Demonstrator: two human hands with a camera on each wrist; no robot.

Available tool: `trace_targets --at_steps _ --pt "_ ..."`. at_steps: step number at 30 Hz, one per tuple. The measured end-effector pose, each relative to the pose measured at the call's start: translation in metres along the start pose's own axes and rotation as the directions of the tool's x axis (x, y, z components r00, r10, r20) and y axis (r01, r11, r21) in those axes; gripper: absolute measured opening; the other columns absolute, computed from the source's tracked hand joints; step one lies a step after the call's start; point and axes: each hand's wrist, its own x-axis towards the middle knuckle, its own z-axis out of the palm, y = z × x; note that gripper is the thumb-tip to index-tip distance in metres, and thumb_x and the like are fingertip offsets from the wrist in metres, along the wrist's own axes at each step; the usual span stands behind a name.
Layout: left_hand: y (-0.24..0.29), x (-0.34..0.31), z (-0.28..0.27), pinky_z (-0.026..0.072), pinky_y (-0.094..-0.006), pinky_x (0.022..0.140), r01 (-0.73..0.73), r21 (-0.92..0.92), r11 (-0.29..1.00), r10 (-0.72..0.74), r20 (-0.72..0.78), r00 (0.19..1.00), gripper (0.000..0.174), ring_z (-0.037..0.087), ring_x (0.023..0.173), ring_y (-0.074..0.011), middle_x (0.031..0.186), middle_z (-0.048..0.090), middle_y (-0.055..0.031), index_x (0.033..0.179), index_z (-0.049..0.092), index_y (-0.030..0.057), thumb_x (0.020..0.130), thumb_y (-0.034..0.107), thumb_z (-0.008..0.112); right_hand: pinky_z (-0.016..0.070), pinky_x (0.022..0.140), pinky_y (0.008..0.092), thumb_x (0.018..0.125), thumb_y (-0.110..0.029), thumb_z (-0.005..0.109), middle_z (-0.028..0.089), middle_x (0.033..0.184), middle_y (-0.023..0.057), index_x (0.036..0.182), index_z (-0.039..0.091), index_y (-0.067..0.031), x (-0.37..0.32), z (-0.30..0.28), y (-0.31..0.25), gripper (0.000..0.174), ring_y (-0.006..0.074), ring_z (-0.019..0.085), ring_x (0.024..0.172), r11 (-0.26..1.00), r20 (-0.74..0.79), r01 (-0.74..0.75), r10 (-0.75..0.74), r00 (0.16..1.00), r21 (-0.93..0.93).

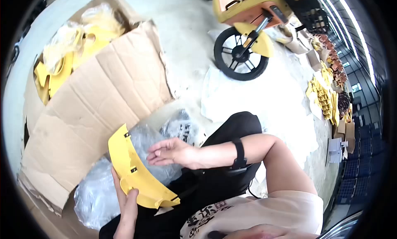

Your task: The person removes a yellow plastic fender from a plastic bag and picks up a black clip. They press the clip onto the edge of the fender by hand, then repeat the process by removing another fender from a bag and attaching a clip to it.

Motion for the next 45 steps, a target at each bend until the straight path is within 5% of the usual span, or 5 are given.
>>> trace_targets --at_steps 6,9,23,35,45 --pt "-0.001 -0.004 0.0 0.0219 -0.0358 0.118 0.026 -0.17 0.985 -0.021 0.03 0.999 0.097 0.023 0.147 -0.0279 0.16 0.017 -0.0176 0.158 0.001 0.0031 0.072 0.0 0.046 0.0545 0.093 0.0299 0.103 -0.018 0.053 0.067 0.119 0.0105 0.127 0.057 0.0 -0.005 0.005 -0.001 0.03 0.018 0.067 0.107 0.994 0.073 -0.046 0.053 0.996 -0.097" --pt "-0.01 -0.006 -0.01 0.0168 -0.0371 0.12 -0.056 0.067 0.996 0.053 0.043 0.998 0.09 0.019 0.148 -0.0301 0.161 0.015 -0.0171 0.158 0.001 0.0047 0.083 0.004 0.051 0.0532 0.096 0.0283 0.101 -0.01 0.055 0.065 0.122 0.0115 0.128 0.056 0.0012 0.0 0.001 0.003 0.029 0.0183 0.066 0.111 0.988 0.102 -0.046 0.062 0.993 -0.149" --pt "-0.004 -0.012 0.0 0.0219 -0.0381 0.118 -0.082 -0.19 0.978 0.097 0.071 0.993 0.098 0.025 0.144 -0.0311 0.159 0.019 -0.0166 0.157 0.005 0.0042 0.082 0.017 0.066 0.054 0.094 0.0265 0.102 -0.012 0.053 0.064 0.128 0.015 0.132 0.051 0.0016 0.007 0.001 0.008 0.033 0.0186 0.065 0.113 0.994 0.114 -0.021 0.034 0.993 -0.11" --pt "-0.079 0.014 -0.031 0.014 -0.0419 0.12 -0.188 -0.169 0.968 0.197 0.038 0.98 0.096 0.015 0.148 -0.0379 0.162 0.009 -0.0232 0.157 0.003 0.0009 0.087 0.023 0.065 0.0579 0.073 0.0262 0.098 -0.036 0.062 0.072 0.091 0.0065 0.108 0.067 -0.0052 0.003 0.007 0.027 0.032 0.0158 0.072 0.083 0.963 0.226 -0.066 0.128 0.966 -0.261" --pt "-0.022 -0.009 -0.015 0.0135 -0.0436 0.12 -0.415 0.196 0.888 0.429 -0.028 0.903 0.095 0.015 0.148 -0.0375 0.161 0.011 -0.0249 0.156 0.002 -0.0007 0.085 0.017 0.063 0.0582 0.066 0.0257 0.097 -0.031 0.065 0.072 0.087 0.0064 0.106 0.066 -0.0029 -0.019 0.023 0.023 0.03 0.0145 0.072 0.077 0.959 0.421 -0.029 0.151 0.894 -0.283"
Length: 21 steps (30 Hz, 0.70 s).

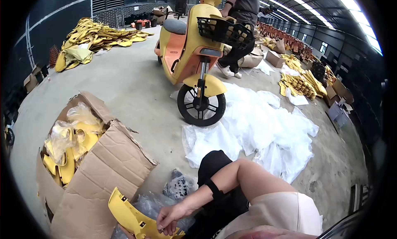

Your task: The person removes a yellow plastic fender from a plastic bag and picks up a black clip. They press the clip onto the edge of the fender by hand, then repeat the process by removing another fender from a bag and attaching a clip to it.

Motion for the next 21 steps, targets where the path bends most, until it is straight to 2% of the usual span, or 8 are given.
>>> trace_targets --at_steps 5,8,9,10,12,13,17,21 --pt "0.051 0.01 0.006 0.0149 -0.0444 0.12 0.045 0.218 0.975 -0.025 -0.092 0.995 0.095 0.017 0.147 -0.0375 0.16 0.012 -0.0265 0.156 0.003 -0.0021 0.085 0.018 0.063 0.0577 0.066 0.0256 0.096 -0.029 0.066 0.072 0.088 0.0042 0.101 0.068 -0.0027 0.002 -0.002 0.001 0.027 0.0126 0.071 0.077 0.997 0.015 0.048 -0.048 0.999 -0.057" --pt "0.055 0.016 0.001 0.0153 -0.0449 0.12 0.062 0.177 0.982 -0.04 -0.125 0.991 0.101 0.014 0.148 -0.0375 0.161 0.006 -0.026 0.156 -0.002 -0.0018 0.086 0.024 0.066 0.0571 0.066 0.0253 0.096 -0.028 0.066 0.071 0.088 0.0029 0.099 0.07 -0.0025 0.003 -0.004 0.004 0.026 0.0109 0.069 0.076 0.995 0.026 0.078 -0.076 0.997 -0.069" --pt "0.069 0.02 0.012 0.0329 -0.0444 0.11 -0.092 0.136 0.986 0.119 -0.2 0.973 0.078 0.041 0.13 -0.0372 0.146 0.035 -0.0247 0.151 0.021 -0.005 0.093 0.026 0.063 0.0567 0.065 0.0251 0.096 -0.028 0.066 0.071 0.087 0.0024 0.099 0.07 -0.0024 0.002 -0.003 0.004 0.026 0.0101 0.068 0.075 0.997 0.059 0.057 -0.054 0.997 -0.046" --pt "0.068 0.03 0.018 0.0329 -0.0444 0.11 -0.035 0.153 0.988 0.067 -0.206 0.976 0.078 0.041 0.13 -0.0372 0.146 0.035 -0.0247 0.151 0.021 -0.005 0.093 0.026 0.063 0.0562 0.066 0.0246 0.096 -0.028 0.066 0.071 0.086 0.0026 0.102 0.071 -0.0016 0.001 -0.002 0.0 0.027 0.0093 0.067 0.074 0.995 0.03 0.062 -0.06 0.998 -0.081" --pt "0.039 0.025 0.011 0.0268 -0.0393 0.115 -0.025 0.107 0.994 0.051 -0.246 0.968 0.094 0.028 0.144 -0.03 0.159 0.019 -0.0197 0.158 0.005 0.0026 0.077 0.014 0.051 0.0561 0.067 0.0241 0.096 -0.025 0.066 0.07 0.084 0.003 0.105 0.07 0.0002 -0.001 -0.003 -0.004 0.027 0.0094 0.067 0.076 0.996 -0.048 0.067 -0.07 0.996 -0.059" --pt "0.053 0.022 0.017 0.0277 -0.0401 0.114 0.093 -0.014 0.996 -0.093 -0.257 0.962 0.093 0.028 0.144 -0.0302 0.159 0.018 -0.0202 0.157 0.006 0.0019 0.08 0.021 0.053 0.0565 0.068 0.0244 0.097 -0.023 0.065 0.07 0.085 0.0035 0.105 0.07 0.0014 -0.003 -0.001 -0.012 0.026 0.0099 0.067 0.076 0.997 -0.12 0.075 -0.076 0.99 -0.017" --pt "0.047 0.027 0.008 0.023 -0.0384 0.116 0.059 0.07 0.996 -0.041 -0.238 0.97 0.093 0.026 0.145 -0.0293 0.159 0.02 -0.0177 0.157 0.004 0.0014 0.078 0.006 0.052 0.058 0.07 0.0248 0.099 -0.019 0.062 0.071 0.088 0.0065 0.11 0.066 -0.0007 -0.008 -0.007 -0.031 0.022 0.0141 0.07 0.079 1.0 -0.263 -0.029 0.027 0.964 -0.002" --pt "0.047 0.026 0.008 0.0325 -0.0369 0.109 0.09 -0.017 0.996 -0.091 -0.264 0.96 0.095 0.041 0.131 -0.0265 0.152 0.029 -0.017 0.158 0.0 0.0044 0.078 -0.001 0.05 0.0578 0.08 0.0268 0.101 -0.017 0.058 0.072 0.101 0.0121 0.12 0.059 0.0014 -0.008 0.0 -0.031 0.027 0.0186 0.071 0.093 0.999 -0.247 -0.051 0.047 0.968 -0.013"
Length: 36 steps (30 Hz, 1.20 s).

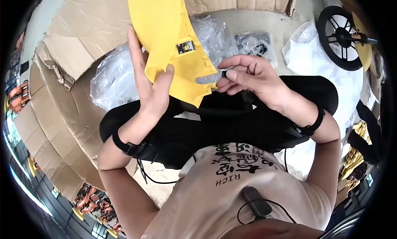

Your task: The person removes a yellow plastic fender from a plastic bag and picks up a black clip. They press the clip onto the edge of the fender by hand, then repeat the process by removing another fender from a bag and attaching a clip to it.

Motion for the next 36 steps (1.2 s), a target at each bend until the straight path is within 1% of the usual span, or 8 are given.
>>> trace_targets --at_steps 7,10,12,15,21,28,34,36 --pt "-0.011 0.007 -0.002 0.0412 -0.035 0.1 -0.042 -0.016 0.999 0.043 0.024 0.999 0.095 0.048 0.12 -0.0233 0.139 0.042 -0.0144 0.158 0.002 0.0067 0.077 -0.003 0.051 0.0574 0.083 0.0279 0.096 -0.014 0.065 0.071 0.102 0.0112 0.111 0.066 0.0015 0.001 -0.001 0.008 0.022 0.0174 0.07 0.094 0.998 0.041 -0.017 0.019 0.999 -0.061" --pt "-0.013 0.008 0.003 0.0417 -0.0333 0.099 -0.178 0.096 0.979 0.18 -0.013 0.984 0.091 0.05 0.117 -0.0209 0.134 0.047 -0.0128 0.157 0.007 0.0059 0.08 0.003 0.053 0.0573 0.082 0.0279 0.096 -0.014 0.066 0.07 0.099 0.01 0.112 0.066 0.0016 0.001 -0.004 0.014 0.023 0.0159 0.07 0.09 0.997 0.061 -0.028 0.033 0.998 -0.068" --pt "-0.014 0.007 0.003 0.027 -0.0358 0.113 -0.197 0.199 0.96 0.207 -0.033 0.978 0.092 0.033 0.14 -0.0249 0.157 0.026 -0.0157 0.155 0.017 -0.0011 0.077 0.017 0.062 0.0568 0.077 0.0259 0.096 -0.012 0.065 0.07 0.095 0.009 0.11 0.065 0.0009 0.001 -0.001 0.012 0.019 0.0147 0.069 0.085 0.995 0.035 -0.098 0.098 0.995 0.012" --pt "-0.015 0.009 -0.002 0.0224 -0.0401 0.116 -0.29 0.304 0.907 0.283 0.069 0.957 0.094 0.027 0.145 -0.0292 0.16 0.019 -0.0178 0.155 0.014 -0.0006 0.081 0.026 0.066 0.057 0.076 0.0259 0.095 -0.013 0.066 0.07 0.093 0.0084 0.11 0.064 0.0007 0.001 -0.002 0.012 0.02 0.0145 0.07 0.083 0.99 0.054 -0.135 0.133 0.99 0.043" --pt "-0.018 0.008 0.014 0.0195 -0.0431 0.118 -0.456 0.229 0.86 0.453 0.069 0.889 0.099 0.023 0.147 -0.031 0.161 0.014 -0.0186 0.156 0.008 -0.0003 0.09 0.05 0.061 0.0576 0.076 0.0265 0.093 -0.014 0.068 0.069 0.092 0.009 0.105 0.064 0.0011 0.001 -0.001 0.013 0.02 0.0155 0.07 0.081 0.985 0.109 -0.169 0.165 0.98 0.027" --pt "-0.027 0.007 0.009 0.0193 -0.0432 0.118 -0.38 0.21 0.901 0.371 0.082 0.925 0.09 0.022 0.147 -0.0309 0.161 0.015 -0.0185 0.156 0.008 -0.0005 0.095 0.046 0.056 0.0585 0.075 0.0269 0.093 -0.016 0.069 0.069 0.09 0.0105 0.103 0.064 0.0019 0.002 -0.002 0.017 0.021 0.0157 0.07 0.081 0.973 0.131 -0.207 0.193 0.972 0.106" --pt "-0.031 0.007 0.007 0.019 -0.0447 0.119 -0.425 0.224 0.877 0.409 0.118 0.905 0.089 0.022 0.148 -0.032 0.161 0.014 -0.0188 0.156 0.009 -0.0004 0.096 0.047 0.054 0.0589 0.074 0.0263 0.094 -0.016 0.068 0.07 0.089 0.0104 0.105 0.062 0.0015 0.003 0.003 0.018 0.022 0.0169 0.071 0.08 0.97 0.148 -0.223 0.208 0.967 0.094" --pt "-0.03 0.007 0.004 0.0199 -0.0442 0.118 -0.529 0.256 0.809 0.49 0.204 0.848 0.091 0.023 0.147 -0.0324 0.161 0.014 -0.02 0.156 0.008 -0.0002 0.095 0.05 0.054 0.0591 0.074 0.0265 0.093 -0.015 0.069 0.07 0.088 0.0102 0.106 0.06 0.0008 0.004 0.005 0.019 0.022 0.017 0.071 0.079 0.964 0.138 -0.24 0.224 0.965 0.117"
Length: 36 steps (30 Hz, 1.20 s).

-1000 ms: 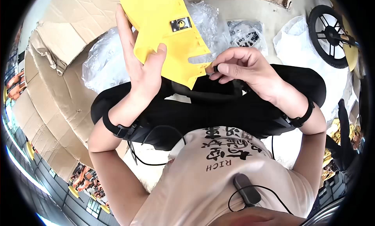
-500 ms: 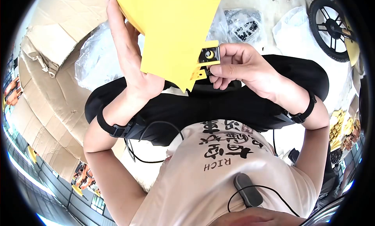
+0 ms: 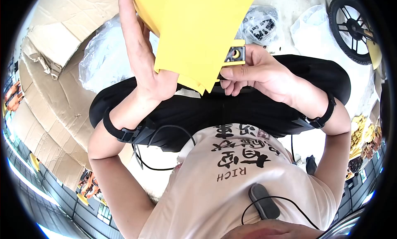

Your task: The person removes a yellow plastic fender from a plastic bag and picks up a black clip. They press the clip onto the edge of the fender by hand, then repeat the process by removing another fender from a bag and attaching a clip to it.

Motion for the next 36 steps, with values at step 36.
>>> trace_targets --at_steps 36 --pt "0.027 0.0 -0.003 0.0398 -0.0378 0.103 0.893 -0.424 -0.149 -0.759 0.628 0.172 0.057 0.057 0.118 -0.0206 0.126 0.06 -0.0105 0.137 0.049 0.0035 0.094 0.041 0.054 0.0556 0.081 0.0236 0.09 0.001 0.069 0.069 0.099 0.0071 0.103 0.066 0.0037 -0.022 0.013 -0.012 0.014 0.0106 0.067 0.09 0.87 0.062 0.392 -0.393 0.918 -0.299"
